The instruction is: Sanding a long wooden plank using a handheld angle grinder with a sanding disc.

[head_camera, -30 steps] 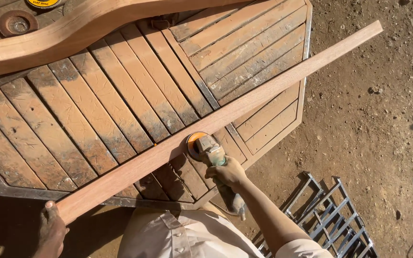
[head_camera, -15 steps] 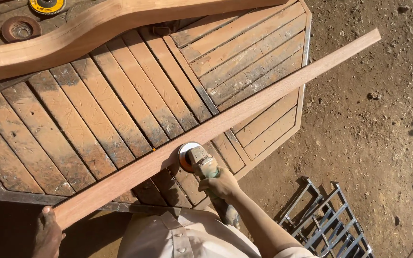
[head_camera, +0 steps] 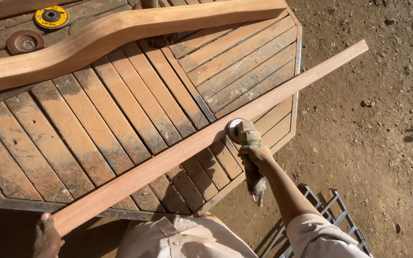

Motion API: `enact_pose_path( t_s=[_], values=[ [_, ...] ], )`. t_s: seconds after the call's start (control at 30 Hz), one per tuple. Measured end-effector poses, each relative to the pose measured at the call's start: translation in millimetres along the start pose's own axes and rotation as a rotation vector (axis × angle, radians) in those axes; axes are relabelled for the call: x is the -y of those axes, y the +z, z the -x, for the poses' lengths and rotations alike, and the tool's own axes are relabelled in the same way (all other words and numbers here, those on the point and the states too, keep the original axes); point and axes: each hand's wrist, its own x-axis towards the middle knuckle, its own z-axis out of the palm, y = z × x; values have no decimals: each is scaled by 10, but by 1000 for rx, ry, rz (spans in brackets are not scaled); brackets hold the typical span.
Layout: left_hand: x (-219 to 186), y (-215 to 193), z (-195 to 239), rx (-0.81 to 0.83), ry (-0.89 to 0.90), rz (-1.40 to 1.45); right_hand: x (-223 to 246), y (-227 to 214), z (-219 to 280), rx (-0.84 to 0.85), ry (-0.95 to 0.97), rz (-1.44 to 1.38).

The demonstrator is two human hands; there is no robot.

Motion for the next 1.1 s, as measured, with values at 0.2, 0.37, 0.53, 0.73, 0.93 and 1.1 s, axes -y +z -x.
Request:
enact_pose_path(
  t_s=[0.2, 0.37, 0.53, 0.73, 0.93, 1.1],
  values=[
    [-89, -18, 151, 0, -24, -12, -494, 790, 862, 181, -24, 314],
    [26, -2, 9, 12, 62, -7, -362, 55, -20, 50, -55, 42],
    [67, 15, -33, 11, 95, 2, -48, -245, -302, -120, -29, -291],
    [112, -14, -80, 18, 100, 9, -385, 920, 643, 145, -95, 502],
    [72, -30, -31, 81, 77, 4, -297, 1451, 1255, 391, -279, 856],
    [183, -2, -187, 104, 126, 35, -165, 811, 377, 51, -65, -86]
  ],
)
